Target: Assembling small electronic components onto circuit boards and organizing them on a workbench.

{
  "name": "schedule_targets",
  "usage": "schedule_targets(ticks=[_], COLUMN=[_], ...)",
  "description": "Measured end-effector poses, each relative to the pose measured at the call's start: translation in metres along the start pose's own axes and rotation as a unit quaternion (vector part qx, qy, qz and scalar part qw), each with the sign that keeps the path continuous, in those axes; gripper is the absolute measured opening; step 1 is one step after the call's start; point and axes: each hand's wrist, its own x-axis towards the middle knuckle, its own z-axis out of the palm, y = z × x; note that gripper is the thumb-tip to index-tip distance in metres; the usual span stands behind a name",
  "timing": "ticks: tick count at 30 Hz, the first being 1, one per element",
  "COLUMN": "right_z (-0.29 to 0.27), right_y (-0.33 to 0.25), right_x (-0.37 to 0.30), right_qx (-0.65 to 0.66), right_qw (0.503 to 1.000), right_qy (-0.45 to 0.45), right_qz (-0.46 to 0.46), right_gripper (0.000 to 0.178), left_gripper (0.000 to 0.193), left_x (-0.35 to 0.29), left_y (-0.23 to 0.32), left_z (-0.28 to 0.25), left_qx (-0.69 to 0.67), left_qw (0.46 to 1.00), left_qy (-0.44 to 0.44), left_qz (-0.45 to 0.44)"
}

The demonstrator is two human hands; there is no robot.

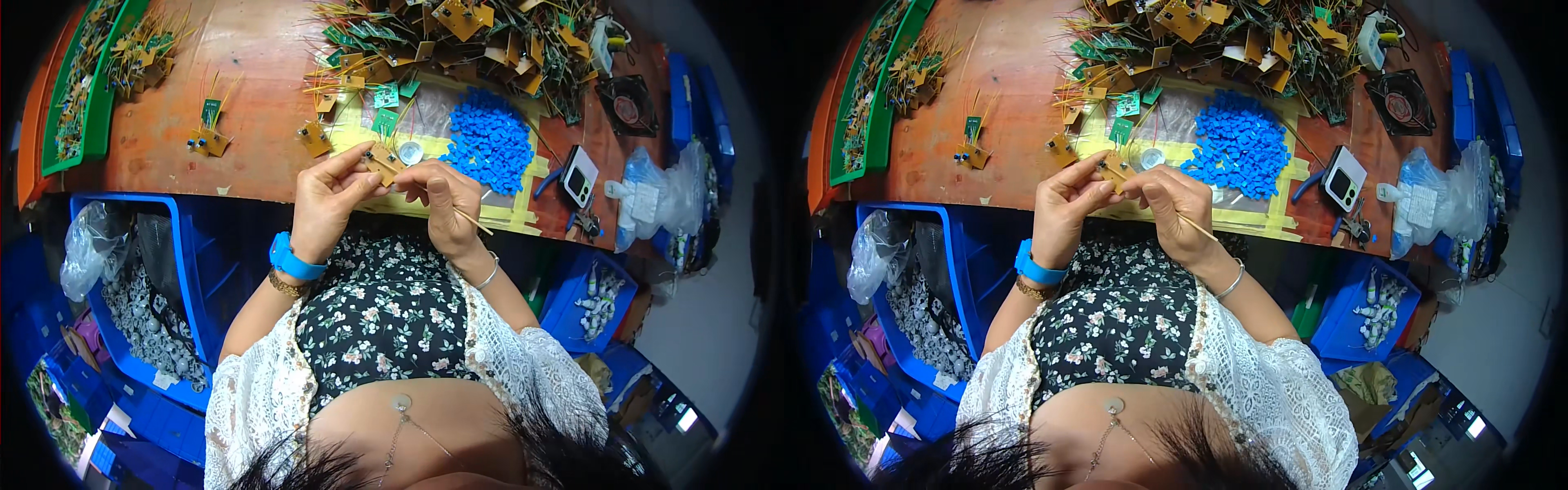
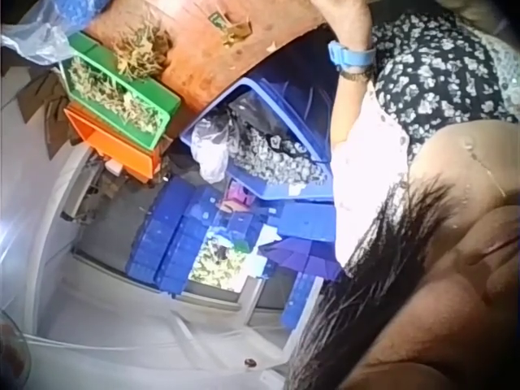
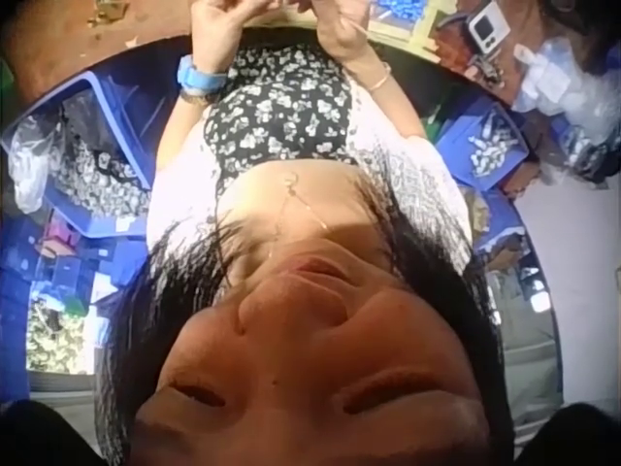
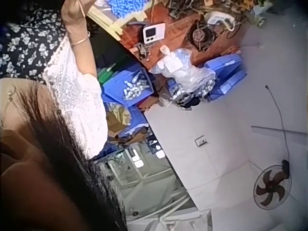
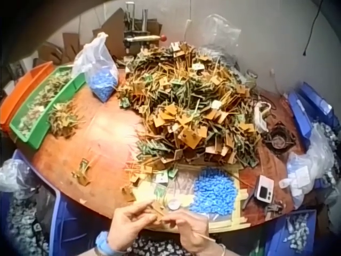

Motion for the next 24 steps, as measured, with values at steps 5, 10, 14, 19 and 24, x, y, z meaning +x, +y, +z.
schedule_targets(ticks=[5,10,14,19,24], right_z=[0.0,-0.005,-0.02,-0.053,-0.049], right_y=[-0.001,-0.008,-0.012,0.01,0.032], right_x=[0.001,0.003,-0.001,0.004,0.012], right_qx=[-0.041,-0.115,-0.12,-0.122,-0.414], right_qw=[0.998,0.987,0.986,0.972,0.897], right_qy=[-0.01,-0.022,0.034,0.199,0.088], right_qz=[-0.038,-0.11,-0.11,0.034,-0.131], right_gripper=[0.045,0.033,0.032,0.021,0.017], left_gripper=[0.041,0.041,0.041,0.041,0.041], left_x=[0.0,0.001,0.002,0.003,0.002], left_y=[-0.002,-0.002,0.0,-0.005,-0.005], left_z=[-0.001,0.001,0.0,-0.004,0.002], left_qx=[-0.002,0.001,0.015,0.023,0.013], left_qw=[1.0,1.0,1.0,0.999,1.0], left_qy=[-0.004,-0.005,0.003,0.01,0.009], left_qz=[0.005,0.027,0.021,0.022,0.02])
